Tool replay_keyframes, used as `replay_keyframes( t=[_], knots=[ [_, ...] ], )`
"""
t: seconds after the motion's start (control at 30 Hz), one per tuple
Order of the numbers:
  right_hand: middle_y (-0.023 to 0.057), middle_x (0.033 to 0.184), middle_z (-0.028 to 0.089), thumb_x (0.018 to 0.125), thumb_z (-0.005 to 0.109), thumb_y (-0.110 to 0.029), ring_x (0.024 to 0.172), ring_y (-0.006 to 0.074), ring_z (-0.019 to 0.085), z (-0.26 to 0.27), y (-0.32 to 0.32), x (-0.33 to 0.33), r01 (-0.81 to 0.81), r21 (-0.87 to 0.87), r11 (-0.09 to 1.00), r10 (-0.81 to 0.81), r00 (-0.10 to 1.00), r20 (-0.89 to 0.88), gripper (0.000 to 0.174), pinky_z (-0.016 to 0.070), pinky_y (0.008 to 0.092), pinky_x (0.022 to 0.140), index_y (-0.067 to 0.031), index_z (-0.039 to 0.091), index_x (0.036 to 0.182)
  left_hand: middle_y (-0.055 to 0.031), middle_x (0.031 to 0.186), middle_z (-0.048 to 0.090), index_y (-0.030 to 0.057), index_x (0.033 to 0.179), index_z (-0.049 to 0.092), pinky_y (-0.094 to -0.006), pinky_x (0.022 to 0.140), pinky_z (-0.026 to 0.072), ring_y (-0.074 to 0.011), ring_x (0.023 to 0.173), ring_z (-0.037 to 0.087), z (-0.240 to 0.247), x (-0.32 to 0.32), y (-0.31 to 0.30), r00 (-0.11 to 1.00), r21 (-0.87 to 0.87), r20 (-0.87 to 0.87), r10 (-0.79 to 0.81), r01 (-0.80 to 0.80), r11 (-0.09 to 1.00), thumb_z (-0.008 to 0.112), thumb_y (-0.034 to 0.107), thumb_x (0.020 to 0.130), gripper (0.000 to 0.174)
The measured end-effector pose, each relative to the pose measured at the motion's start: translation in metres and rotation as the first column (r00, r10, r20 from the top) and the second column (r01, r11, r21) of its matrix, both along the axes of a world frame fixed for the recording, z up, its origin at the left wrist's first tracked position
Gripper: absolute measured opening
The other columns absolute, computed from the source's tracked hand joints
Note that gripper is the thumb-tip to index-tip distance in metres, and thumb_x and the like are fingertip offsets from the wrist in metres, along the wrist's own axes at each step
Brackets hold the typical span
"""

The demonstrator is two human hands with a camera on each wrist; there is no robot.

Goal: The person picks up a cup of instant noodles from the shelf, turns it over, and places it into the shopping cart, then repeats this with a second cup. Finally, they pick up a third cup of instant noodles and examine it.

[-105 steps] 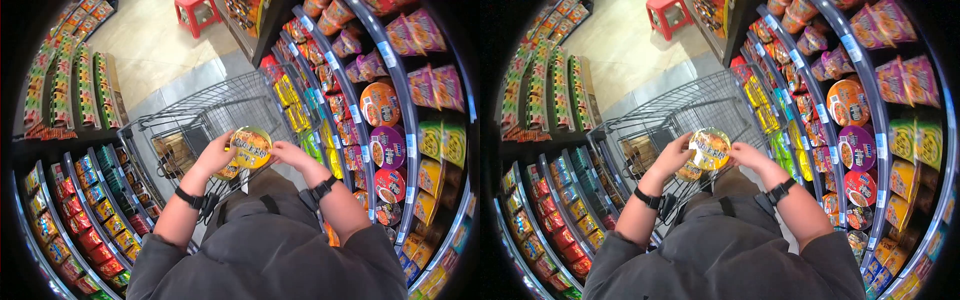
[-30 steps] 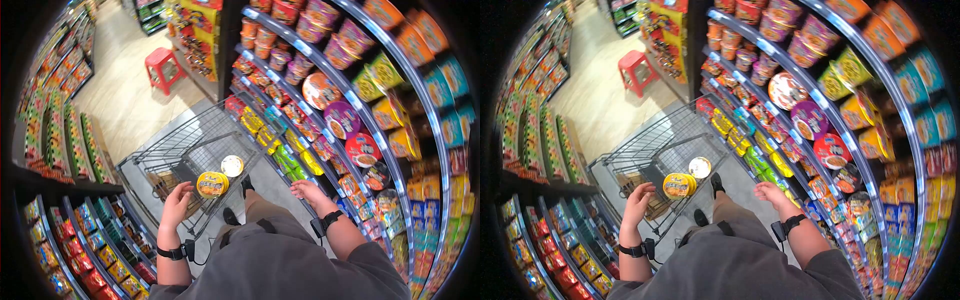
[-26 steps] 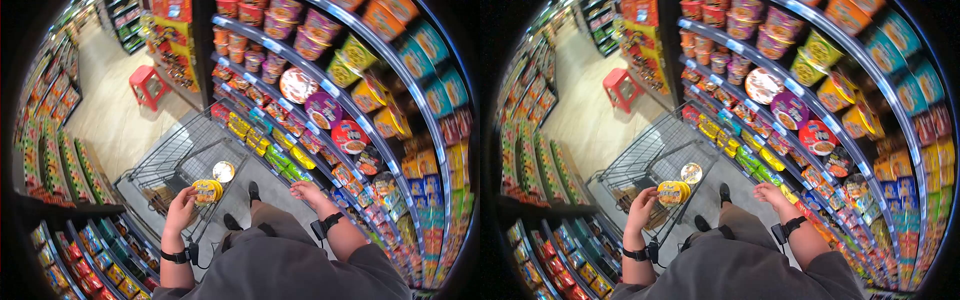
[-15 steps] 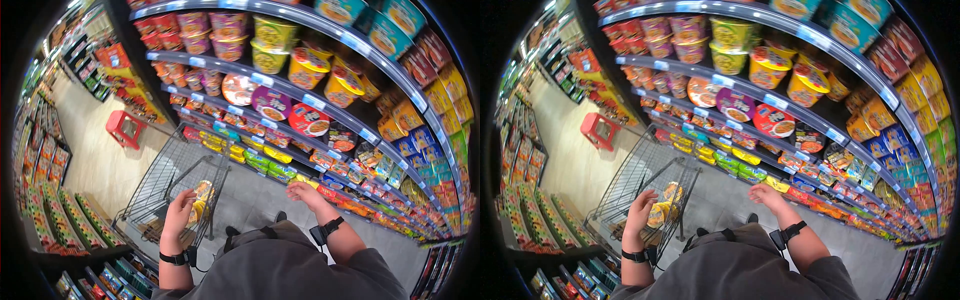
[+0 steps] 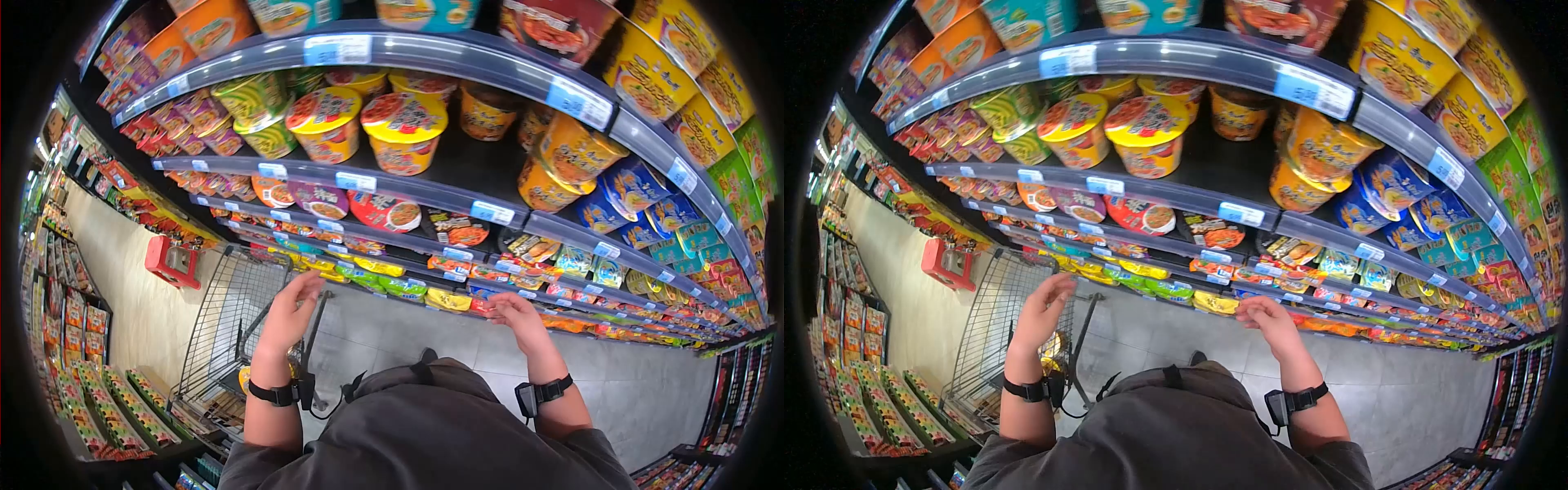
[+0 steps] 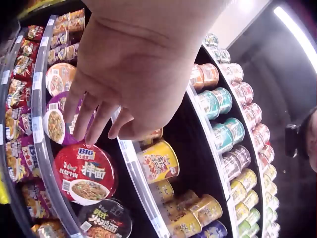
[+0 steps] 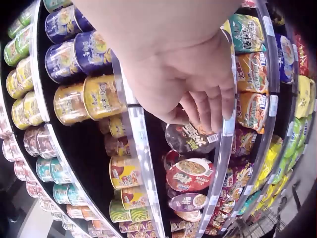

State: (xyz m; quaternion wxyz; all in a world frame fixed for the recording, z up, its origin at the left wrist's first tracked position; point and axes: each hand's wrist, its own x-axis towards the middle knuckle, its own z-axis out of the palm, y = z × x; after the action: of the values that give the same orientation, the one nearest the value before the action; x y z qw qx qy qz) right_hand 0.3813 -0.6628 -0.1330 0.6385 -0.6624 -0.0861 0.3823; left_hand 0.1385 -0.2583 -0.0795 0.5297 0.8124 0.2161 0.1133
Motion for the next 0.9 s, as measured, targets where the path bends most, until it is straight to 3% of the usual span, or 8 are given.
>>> replay_keyframes(
  t=[0.13, 0.37, 0.6, 0.7, 0.83, 0.9],
  knots=[
    [0.0097, 0.119, 0.072, 0.103, 0.056, -0.012, 0.108, 0.0191, 0.069, 0.017, -0.033, 0.029, 0.024, 0.019, 1.000, -0.024, 1.000, 0.004, 0.021, 0.0526, 0.0338, 0.093, -0.0046, 0.064, 0.121, -0.0142, 0.125, 0.070, -0.0008, 0.140, 0.055, -0.0346, 0.103, 0.0497, -0.0222, 0.119, 0.065, 0.010, 0.045, -0.027, 0.999, 0.009, 0.042, -0.017, 0.017, 1.000, 0.055, 0.000, 0.101, 0.039],
    [0.0083, 0.124, 0.071, 0.104, 0.055, -0.008, 0.111, 0.0171, 0.068, 0.036, -0.049, 0.064, -0.107, 0.095, 0.990, 0.102, 0.993, 0.056, 0.026, 0.0521, 0.0317, 0.095, -0.0042, 0.060, 0.129, -0.0167, 0.128, 0.069, -0.0020, 0.139, 0.055, -0.0358, 0.102, 0.0506, -0.0239, 0.120, 0.065, 0.009, 0.085, -0.059, 0.997, 0.049, 0.066, -0.034, 0.030, 0.998, 0.055, -0.003, 0.098, 0.042],
    [0.0110, 0.133, 0.066, 0.103, 0.057, -0.006, 0.120, 0.0201, 0.064, 0.057, -0.007, 0.079, -0.300, 0.252, 0.920, 0.282, 0.954, 0.103, 0.038, 0.0495, 0.0350, 0.105, -0.0029, 0.055, 0.140, -0.0142, 0.131, 0.067, 0.0004, 0.139, 0.057, -0.0358, 0.102, 0.0499, -0.0252, 0.120, 0.064, 0.040, 0.096, -0.055, 0.999, 0.108, 0.027, 0.028, -0.031, 0.994, 0.058, -0.003, 0.095, 0.044],
    [0.0119, 0.137, 0.064, 0.101, 0.058, -0.003, 0.127, 0.0217, 0.061, 0.069, 0.020, 0.083, -0.378, 0.309, 0.873, 0.347, 0.925, 0.153, 0.042, 0.0475, 0.0361, 0.109, -0.0013, 0.053, 0.143, -0.0134, 0.135, 0.064, 0.0028, 0.139, 0.058, -0.0358, 0.104, 0.0487, -0.0256, 0.126, 0.061, 0.051, 0.103, -0.039, 0.998, 0.221, 0.061, 0.008, -0.021, 0.975, 0.058, -0.005, 0.093, 0.047],
    [0.0132, 0.142, 0.060, 0.100, 0.058, -0.001, 0.133, 0.0229, 0.057, 0.096, 0.057, 0.089, -0.429, 0.337, 0.838, 0.382, 0.902, 0.200, 0.047, 0.0446, 0.0383, 0.112, 0.0000, 0.049, 0.146, -0.0141, 0.142, 0.059, 0.0036, 0.143, 0.056, -0.0388, 0.109, 0.0459, -0.0257, 0.133, 0.055, 0.070, 0.127, -0.019, 0.978, 0.164, 0.210, -0.007, -0.028, 0.986, 0.058, -0.007, 0.092, 0.052],
    [0.0153, 0.148, 0.056, 0.099, 0.056, 0.002, 0.139, 0.0252, 0.052, 0.110, 0.074, 0.094, -0.452, 0.363, 0.815, 0.387, 0.890, 0.240, 0.053, 0.0418, 0.0409, 0.115, 0.0003, 0.045, 0.151, -0.0119, 0.149, 0.054, 0.0023, 0.148, 0.051, -0.0393, 0.116, 0.0389, -0.0235, 0.140, 0.049, 0.078, 0.142, -0.006, 0.966, 0.158, 0.253, -0.050, 0.010, 0.987, 0.053, -0.005, 0.096, 0.053]
  ],
)
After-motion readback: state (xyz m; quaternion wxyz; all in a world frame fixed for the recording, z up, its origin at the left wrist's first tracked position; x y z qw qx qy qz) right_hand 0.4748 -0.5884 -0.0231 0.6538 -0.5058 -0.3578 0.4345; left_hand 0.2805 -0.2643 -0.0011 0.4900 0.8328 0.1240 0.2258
